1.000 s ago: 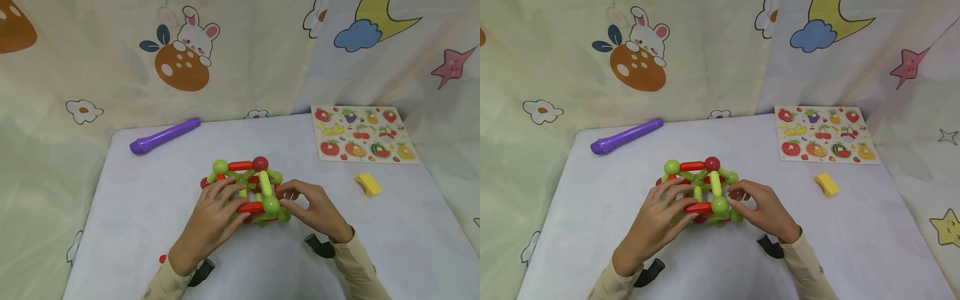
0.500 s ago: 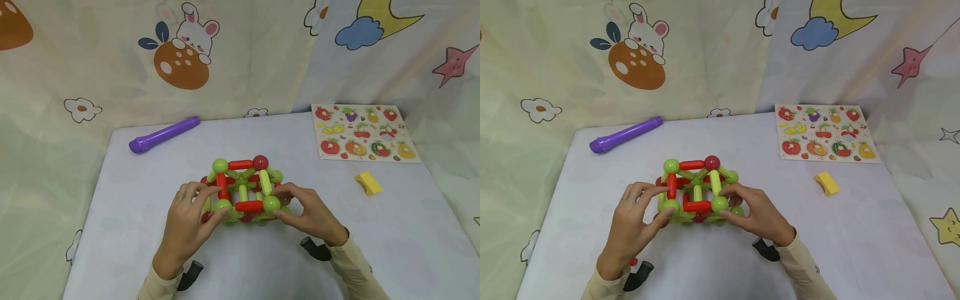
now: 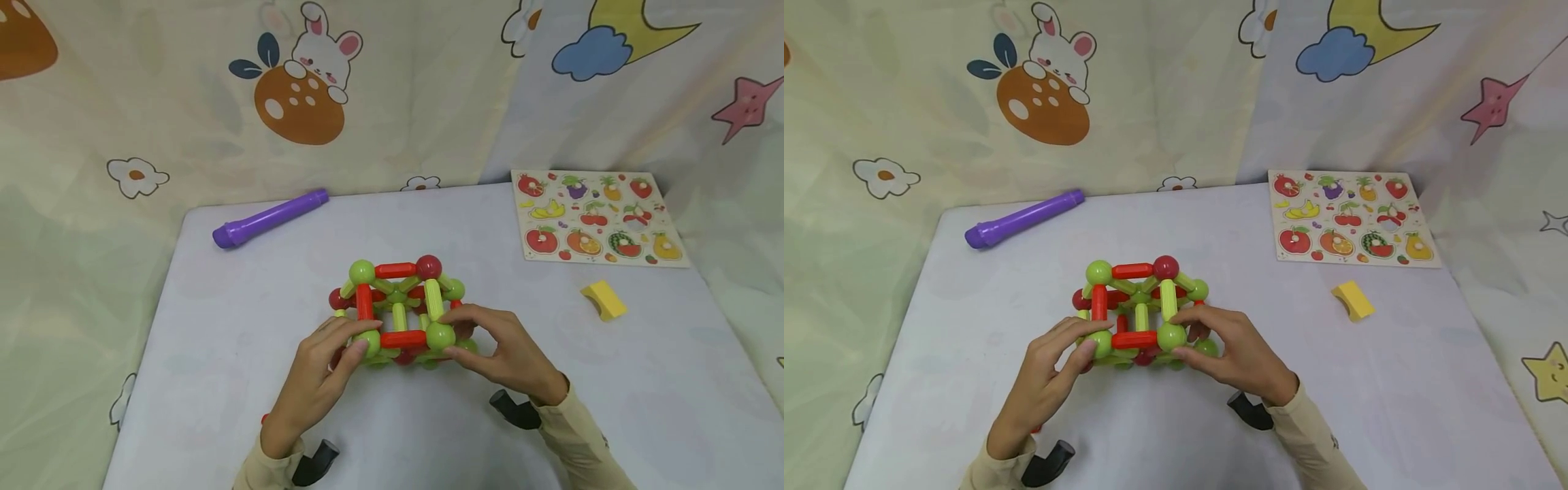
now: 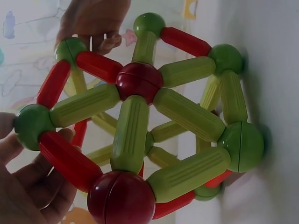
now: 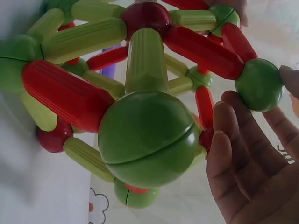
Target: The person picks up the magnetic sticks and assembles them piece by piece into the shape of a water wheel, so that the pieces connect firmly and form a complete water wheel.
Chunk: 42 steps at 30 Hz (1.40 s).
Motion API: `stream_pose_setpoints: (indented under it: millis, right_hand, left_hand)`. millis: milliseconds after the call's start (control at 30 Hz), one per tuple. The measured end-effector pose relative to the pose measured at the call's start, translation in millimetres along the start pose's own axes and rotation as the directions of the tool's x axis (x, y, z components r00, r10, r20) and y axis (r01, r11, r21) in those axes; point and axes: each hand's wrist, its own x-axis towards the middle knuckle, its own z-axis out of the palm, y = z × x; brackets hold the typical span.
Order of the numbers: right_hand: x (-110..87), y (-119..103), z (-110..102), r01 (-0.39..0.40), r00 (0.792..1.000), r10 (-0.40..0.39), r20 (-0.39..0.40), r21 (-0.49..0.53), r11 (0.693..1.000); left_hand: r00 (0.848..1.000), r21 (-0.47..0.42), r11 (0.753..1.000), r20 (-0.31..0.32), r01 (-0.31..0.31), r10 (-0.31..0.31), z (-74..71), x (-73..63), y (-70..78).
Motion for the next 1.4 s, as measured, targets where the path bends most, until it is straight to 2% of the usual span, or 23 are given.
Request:
stream_pose_setpoints:
  millis: [300,433,500,567,633,700,733,767,800,833,867,900,933,967,1000,1033,1067,1133,1167,1233,1267,1300,1400]
  right_hand:
    - [-0.3,0.1,0.3,-0.004,1.0,0.004,0.014,0.007,1.0]
    - [-0.7,-1.1,-1.8,-0.027,0.999,0.027,0.023,-0.002,1.0]
    - [-1.0,-0.9,-3.8,-0.039,0.999,0.039,0.026,-0.011,0.999]
    - [-1.7,0.1,-7.1,-0.055,0.998,0.055,0.018,-0.02,0.998]
    - [-2.4,2.4,-11.7,-0.065,0.998,0.064,-0.008,-0.042,0.997]
    - [-3.3,6.1,-17.2,-0.079,0.996,0.075,-0.048,-0.072,0.994]
    - [-3.9,8.2,-20.2,-0.089,0.994,0.083,-0.07,-0.086,0.992]
    - [-4.2,10.4,-23.2,-0.099,0.992,0.09,-0.091,-0.101,0.99]
    - [-4.5,12.7,-25.8,-0.108,0.989,0.096,-0.109,-0.116,0.987]
    - [-4.9,15.0,-28.1,-0.116,0.987,0.1,-0.124,-0.127,0.985]
    - [-5.1,17.1,-30.1,-0.123,0.985,0.104,-0.136,-0.133,0.983]
    - [-5.4,18.8,-31.7,-0.128,0.984,0.109,-0.143,-0.133,0.983]
    - [-5.7,20.3,-33.0,-0.13,0.983,0.11,-0.149,-0.132,0.983]
    - [-5.9,21.5,-33.9,-0.129,0.982,0.109,-0.152,-0.132,0.983]
    - [-6.1,22.3,-34.5,-0.129,0.982,0.109,-0.154,-0.129,0.983]
    - [-6.4,22.9,-34.7,-0.128,0.982,0.107,-0.155,-0.127,0.984]
    - [-6.6,23.2,-34.9,-0.127,0.982,0.106,-0.156,-0.124,0.984]
    - [-7.3,23.0,-35.2,-0.128,0.981,0.108,-0.16,-0.12,0.985]
    - [-7.4,22.7,-35.4,-0.129,0.981,0.109,-0.162,-0.12,0.984]
    - [-7.4,21.3,-35.5,-0.13,0.98,0.109,-0.165,-0.123,0.984]
    - [-7.3,20.3,-35.4,-0.13,0.98,0.108,-0.167,-0.125,0.984]
    - [-7.2,19.1,-35.4,-0.129,0.98,0.106,-0.17,-0.127,0.983]
    - [-6.4,14.4,-34.3,-0.107,0.981,0.082,-0.178,-0.137,0.985]
  left_hand:
    - [0.998,-0.076,0.996,0.056,0.038,-0.034,0.9,-3.6,0.0]
    - [0.995,-0.076,0.996,0.093,0.047,-0.04,-1.1,-6.0,-0.2]
    - [0.995,-0.047,0.998,0.096,0.043,-0.038,-6.5,-8.7,0.0]
    - [0.997,0.003,0.999,0.067,0.037,-0.037,-15.8,-13.9,-0.5]
    - [0.997,0.078,0.995,0.027,0.064,-0.066,-29.6,-22.4,-2.0]
    - [0.989,0.195,0.97,0.009,0.143,-0.148,-44.1,-33.4,-4.7]
    - [0.976,0.265,0.943,0.021,0.202,-0.215,-50.5,-40.0,-7.0]
    - [0.952,0.331,0.904,0.049,0.271,-0.303,-56.4,-46.9,-9.4]
    - [0.917,0.401,0.855,0.082,0.328,-0.391,-60.7,-53.5,-13.2]
    - [0.869,0.468,0.799,0.12,0.377,-0.48,-63.4,-59.9,-17.9]
    - [0.809,0.527,0.738,0.15,0.421,-0.568,-64.4,-65.8,-22.5]
    - [0.75,0.564,0.691,0.179,0.452,-0.637,-64.4,-71.5,-28.2]
    - [0.699,0.584,0.656,0.199,0.478,-0.687,-63.4,-76.9,-34.0]
    - [0.655,0.596,0.626,0.21,0.503,-0.726,-61.6,-81.2,-39.8]
    - [0.623,0.604,0.602,0.212,0.522,-0.753,-59.2,-85.2,-45.2]
    - [0.605,0.603,0.589,0.212,0.537,-0.768,-56.8,-89.0,-49.9]
    - [0.597,0.598,0.584,0.209,0.548,-0.775,-54.6,-92.0,-53.6]
    - [0.596,0.594,0.581,0.203,0.556,-0.777,-51.2,-95.1,-58.2]
    - [0.604,0.593,0.587,0.201,0.552,-0.771,-50.4,-95.0,-59.0]
    - [0.644,0.574,0.621,0.199,0.535,-0.739,-51.6,-92.0,-57.2]
    - [0.672,0.552,0.648,0.199,0.524,-0.713,-53.1,-88.5,-54.4]
    - [0.715,0.52,0.689,0.196,0.505,-0.671,-55.0,-84.5,-50.4]
    - [0.873,0.386,0.836,0.132,0.391,-0.469,-60.7,-69.6,-32.6]
